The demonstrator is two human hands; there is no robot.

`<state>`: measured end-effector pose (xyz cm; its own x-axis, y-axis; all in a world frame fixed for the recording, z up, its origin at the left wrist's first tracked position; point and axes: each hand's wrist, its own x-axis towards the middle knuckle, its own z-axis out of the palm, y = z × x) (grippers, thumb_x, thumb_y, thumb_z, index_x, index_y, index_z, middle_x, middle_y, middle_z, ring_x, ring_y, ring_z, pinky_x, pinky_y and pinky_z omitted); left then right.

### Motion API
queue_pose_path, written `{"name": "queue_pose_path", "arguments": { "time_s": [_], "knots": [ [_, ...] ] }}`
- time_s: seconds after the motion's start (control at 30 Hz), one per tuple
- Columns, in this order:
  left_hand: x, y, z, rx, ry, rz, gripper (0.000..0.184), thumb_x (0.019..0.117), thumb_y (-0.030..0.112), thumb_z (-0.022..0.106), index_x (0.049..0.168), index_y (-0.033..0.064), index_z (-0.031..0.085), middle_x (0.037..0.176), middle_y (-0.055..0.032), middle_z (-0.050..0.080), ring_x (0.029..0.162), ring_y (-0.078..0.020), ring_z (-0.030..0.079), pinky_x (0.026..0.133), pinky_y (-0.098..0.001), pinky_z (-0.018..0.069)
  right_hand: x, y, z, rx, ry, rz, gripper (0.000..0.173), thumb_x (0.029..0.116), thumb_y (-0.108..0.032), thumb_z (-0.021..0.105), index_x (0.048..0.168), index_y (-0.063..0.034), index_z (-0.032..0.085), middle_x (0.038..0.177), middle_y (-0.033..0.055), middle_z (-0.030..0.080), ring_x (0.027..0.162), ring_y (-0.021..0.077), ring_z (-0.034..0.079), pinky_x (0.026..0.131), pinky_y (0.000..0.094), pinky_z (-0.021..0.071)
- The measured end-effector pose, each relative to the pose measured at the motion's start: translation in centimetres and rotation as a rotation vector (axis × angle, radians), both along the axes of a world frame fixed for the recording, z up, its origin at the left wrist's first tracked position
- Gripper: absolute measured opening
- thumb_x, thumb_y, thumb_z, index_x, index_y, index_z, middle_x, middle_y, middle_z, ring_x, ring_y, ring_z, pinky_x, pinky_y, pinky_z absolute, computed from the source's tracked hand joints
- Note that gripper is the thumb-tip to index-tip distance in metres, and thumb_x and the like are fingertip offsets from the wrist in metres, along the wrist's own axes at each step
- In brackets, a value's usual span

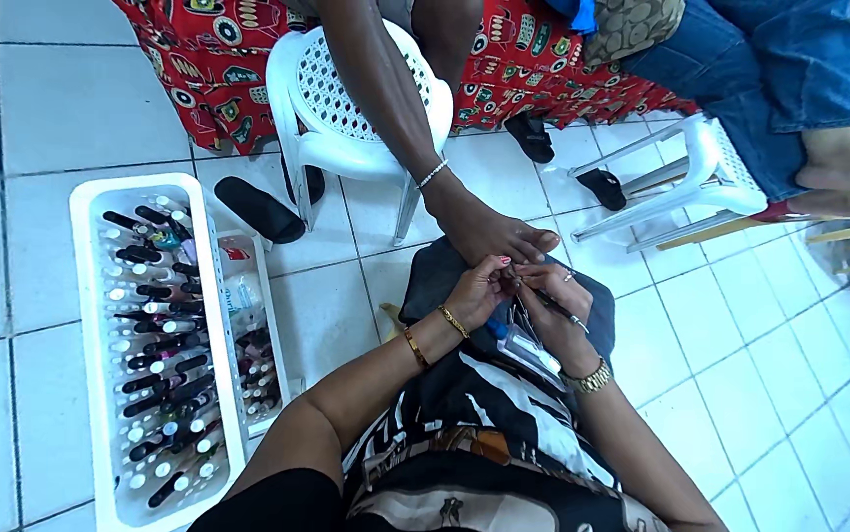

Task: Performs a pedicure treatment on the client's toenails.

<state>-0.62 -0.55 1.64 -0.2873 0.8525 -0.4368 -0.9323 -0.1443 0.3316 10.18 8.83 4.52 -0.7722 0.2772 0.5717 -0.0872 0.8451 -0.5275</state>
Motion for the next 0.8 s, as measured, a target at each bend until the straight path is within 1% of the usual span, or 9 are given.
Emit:
{"name": "queue_pose_path", "arguments": {
  "time_s": [0.1, 0.17, 0.23, 0.3, 0.43, 0.5, 0.6, 0.73, 0.8],
  "knots": [
    [0.1, 0.1, 0.3, -0.014, -0.052, 0.001, 0.017, 0.1055, 0.019, 0.049, 0.094, 0.0118, 0.060, 0.085, -0.0011, 0.065, 0.080, -0.0114, 0.066, 0.082, -0.0276, 0.0562, -0.2, 0.5, 0.5, -0.079, -0.024, -0.003, 0.010, 0.0871, -0.005, 0.069, 0.080, 0.0026, 0.067, 0.093, 0.0128, 0.072, 0.097, 0.0144, 0.071, 0.088, 0.0257, 0.0573],
    [0.1, 0.4, 0.5, -0.027, -0.096, 0.011, 0.016, 0.1058, 0.019, 0.050, 0.095, 0.0107, 0.059, 0.089, -0.0031, 0.066, 0.085, -0.0141, 0.067, 0.086, -0.0300, 0.0565, 0.0, 0.8, 1.8, -0.270, -0.050, -0.013, 0.003, 0.0876, -0.005, 0.069, 0.086, -0.0028, 0.069, 0.098, 0.0049, 0.075, 0.095, 0.0096, 0.072, 0.085, 0.0260, 0.0599],
    [0.1, 0.7, 0.6, -0.046, -0.137, 0.032, 0.020, 0.1066, 0.020, 0.048, 0.095, 0.0094, 0.060, 0.089, -0.0054, 0.067, 0.084, -0.0171, 0.069, 0.084, -0.0312, 0.0580, 0.0, 0.6, 3.9, -0.483, -0.034, -0.059, 0.008, 0.0868, -0.004, 0.069, 0.088, -0.0126, 0.069, 0.098, -0.0033, 0.075, 0.084, 0.0057, 0.072, 0.074, 0.0235, 0.0610],
    [0.3, 0.7, 0.6, -0.046, -0.154, 0.052, 0.026, 0.1077, 0.023, 0.042, 0.092, 0.0100, 0.059, 0.088, -0.0065, 0.069, 0.083, -0.0191, 0.071, 0.082, -0.0329, 0.0586, -0.5, 0.2, 5.8, -0.685, -0.001, -0.067, 0.014, 0.0866, -0.004, 0.070, 0.086, -0.0175, 0.071, 0.093, -0.0041, 0.076, 0.068, 0.0044, 0.068, 0.059, 0.0210, 0.0583],
    [0.4, 0.7, -0.1, 0.000, -0.103, 0.091, 0.030, 0.1074, 0.022, 0.033, 0.090, 0.0133, 0.056, 0.078, -0.0016, 0.064, 0.073, -0.0137, 0.066, 0.076, -0.0306, 0.0571, -3.5, -0.8, 5.8, -1.002, -0.134, 0.058, 0.013, 0.0882, -0.003, 0.065, 0.084, -0.0152, 0.069, 0.080, -0.0015, 0.070, 0.055, 0.0044, 0.059, 0.049, 0.0204, 0.0522],
    [0.5, 0.6, -0.5, 0.010, -0.068, 0.099, 0.032, 0.1094, 0.023, 0.033, 0.090, 0.0154, 0.057, 0.076, 0.0020, 0.061, 0.071, -0.0105, 0.062, 0.075, -0.0281, 0.0544, -5.3, -0.9, 4.5, -0.996, -0.219, 0.031, 0.012, 0.0920, -0.005, 0.062, 0.087, -0.0146, 0.067, 0.069, -0.0022, 0.066, 0.049, 0.0036, 0.055, 0.046, 0.0194, 0.0480],
    [0.2, 0.5, -0.8, 0.019, -0.067, 0.077, 0.026, 0.1087, 0.020, 0.040, 0.095, 0.0123, 0.061, 0.084, -0.0004, 0.065, 0.080, -0.0130, 0.066, 0.083, -0.0305, 0.0565, -6.7, -0.5, 3.8, -0.784, -0.130, 0.016, 0.008, 0.0994, -0.007, 0.060, 0.097, -0.0156, 0.061, 0.074, -0.0052, 0.066, 0.051, 0.0005, 0.056, 0.047, 0.0147, 0.0488],
    [0.2, 0.4, -1.3, 0.037, 0.008, 0.047, 0.028, 0.1083, 0.022, 0.042, 0.088, 0.0137, 0.060, 0.073, 0.0027, 0.062, 0.067, -0.0085, 0.062, 0.072, -0.0256, 0.0549, -3.5, 0.1, 3.9, -0.776, -0.318, 0.082, 0.008, 0.0921, -0.005, 0.063, 0.094, -0.0126, 0.063, 0.068, -0.0029, 0.066, 0.046, 0.0035, 0.055, 0.042, 0.0186, 0.0476],
    [0.0, 0.6, -1.4, 0.045, -0.002, 0.027, 0.022, 0.1073, 0.021, 0.046, 0.095, 0.0102, 0.061, 0.082, -0.0013, 0.065, 0.075, -0.0120, 0.066, 0.077, -0.0283, 0.0573, -1.2, 1.1, 4.7, -0.714, -0.360, 0.032, 0.011, 0.0893, -0.003, 0.066, 0.097, -0.0109, 0.066, 0.077, -0.0017, 0.073, 0.054, 0.0056, 0.064, 0.049, 0.0209, 0.0541]
  ]
}}
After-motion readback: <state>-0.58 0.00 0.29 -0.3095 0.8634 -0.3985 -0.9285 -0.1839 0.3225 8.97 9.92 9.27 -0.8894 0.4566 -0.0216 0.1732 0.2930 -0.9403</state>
